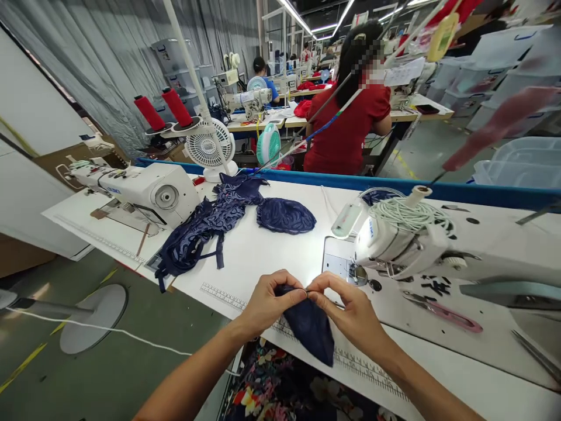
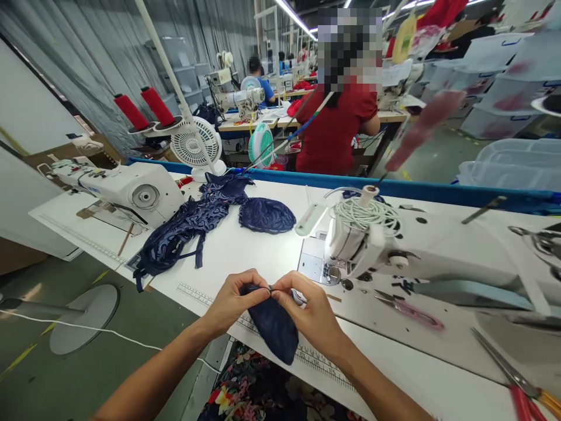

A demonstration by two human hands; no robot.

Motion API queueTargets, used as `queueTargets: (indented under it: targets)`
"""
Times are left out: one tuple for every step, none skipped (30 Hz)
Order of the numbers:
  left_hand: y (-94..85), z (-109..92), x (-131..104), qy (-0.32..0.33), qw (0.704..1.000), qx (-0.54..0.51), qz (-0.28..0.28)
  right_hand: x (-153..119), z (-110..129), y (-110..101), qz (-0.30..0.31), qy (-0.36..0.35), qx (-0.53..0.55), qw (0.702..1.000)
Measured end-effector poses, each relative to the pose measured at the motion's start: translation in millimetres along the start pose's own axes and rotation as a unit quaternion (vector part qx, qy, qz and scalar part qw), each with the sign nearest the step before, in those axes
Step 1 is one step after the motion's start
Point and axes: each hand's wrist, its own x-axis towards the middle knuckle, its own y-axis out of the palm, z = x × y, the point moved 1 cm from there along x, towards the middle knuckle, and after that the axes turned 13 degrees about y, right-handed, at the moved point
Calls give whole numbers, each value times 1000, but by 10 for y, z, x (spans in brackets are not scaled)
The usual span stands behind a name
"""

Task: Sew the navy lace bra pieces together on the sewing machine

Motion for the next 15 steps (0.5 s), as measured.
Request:
queueTargets:
  targets:
    - [-87, -27, -27, -2, 1000, -1, -6, 89, -9, 35, -1, -8, -12, 1000]
    - [-175, -55, -55, -5, 1000, -1, -15, 202, -35, 70, -15, -17, -33, 999]
    - [-260, -80, -83, -10, 1000, 0, -24, 338, -77, 103, -41, -27, -58, 997]
    - [-338, -100, -110, -17, 999, 4, -32, 494, -131, 134, -73, -35, -87, 993]
    - [-406, -115, -134, -26, 999, 9, -38, 663, -193, 165, -103, -39, -108, 988]
    - [-462, -122, -156, -35, 998, 16, -41, 840, -256, 196, -122, -40, -120, 984]
    - [-506, -122, -175, -41, 998, 26, -40, 1015, -315, 227, -139, -39, -133, 981]
    - [-539, -117, -192, -41, 998, 39, -38, 1180, -365, 257, -155, -37, -143, 977]
    - [-564, -107, -205, -35, 997, 57, -34, 1327, -403, 287, -168, -34, -154, 973]
    - [-582, -94, -217, -25, 996, 76, -29, 1454, -428, 318, -180, -32, -164, 969]
    - [-596, -78, -227, -12, 995, 94, -25, 1557, -442, 347, -189, -29, -172, 966]
    - [-609, -61, -236, -2, 994, 110, -22, 1639, -448, 373, -192, -26, -178, 965]
    - [-622, -44, -244, 6, 992, 123, -21, 1701, -446, 395, -192, -24, -181, 964]
    - [-637, -29, -251, 9, 991, 132, -21, 1748, -441, 408, -188, -22, -181, 965]
    - [-652, -17, -257, 9, 990, 136, -22, 1785, -435, 412, -183, -20, -178, 967]
